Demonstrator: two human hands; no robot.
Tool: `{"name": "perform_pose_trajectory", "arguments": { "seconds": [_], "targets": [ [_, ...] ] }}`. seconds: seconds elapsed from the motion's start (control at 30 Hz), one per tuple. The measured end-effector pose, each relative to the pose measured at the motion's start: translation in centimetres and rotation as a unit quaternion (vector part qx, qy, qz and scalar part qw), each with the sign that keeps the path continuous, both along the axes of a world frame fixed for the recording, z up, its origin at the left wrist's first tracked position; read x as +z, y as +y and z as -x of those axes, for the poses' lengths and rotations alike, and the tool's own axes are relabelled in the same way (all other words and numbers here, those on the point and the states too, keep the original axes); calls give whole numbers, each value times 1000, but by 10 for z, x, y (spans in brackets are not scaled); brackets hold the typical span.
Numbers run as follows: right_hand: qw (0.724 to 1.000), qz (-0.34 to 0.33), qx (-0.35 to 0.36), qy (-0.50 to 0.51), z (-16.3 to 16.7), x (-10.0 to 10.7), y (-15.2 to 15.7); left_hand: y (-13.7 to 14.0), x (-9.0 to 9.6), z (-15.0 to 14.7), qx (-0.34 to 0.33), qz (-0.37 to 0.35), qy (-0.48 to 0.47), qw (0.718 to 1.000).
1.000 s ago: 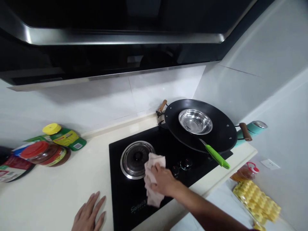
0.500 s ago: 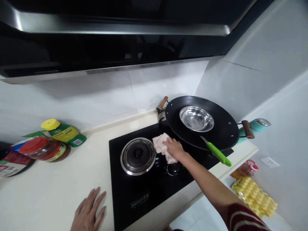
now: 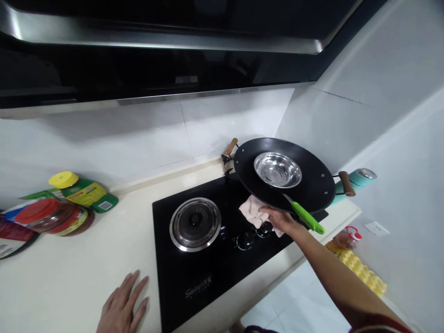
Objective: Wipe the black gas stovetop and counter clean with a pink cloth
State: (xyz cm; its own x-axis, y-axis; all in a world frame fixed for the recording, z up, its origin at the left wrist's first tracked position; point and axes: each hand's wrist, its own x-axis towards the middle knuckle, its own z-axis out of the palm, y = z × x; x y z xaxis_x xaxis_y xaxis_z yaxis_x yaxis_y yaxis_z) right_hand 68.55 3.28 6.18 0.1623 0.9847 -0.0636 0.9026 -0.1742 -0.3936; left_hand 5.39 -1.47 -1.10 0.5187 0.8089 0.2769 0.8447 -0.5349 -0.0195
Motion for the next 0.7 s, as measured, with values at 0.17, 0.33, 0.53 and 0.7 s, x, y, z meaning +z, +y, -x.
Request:
{"name": "perform_pose_trajectory", "arguments": {
  "seconds": [0.17,0.33,0.53,0.7],
  "targets": [
    [999,15,-3,-45,-19,-12,-53,0,4,-1,-12,-1,6,1000],
    [994,21,-91,-62,7,-36,-113,1,1,-1,-2,9,0,1000],
    [999,10,-45,13,78,-44,-145,3,-4,2,-9,3,-4,1000],
    [978,-24,57,200,102,-18,-151,4,-8,4,-15,9,-2,1000]
  ]
}}
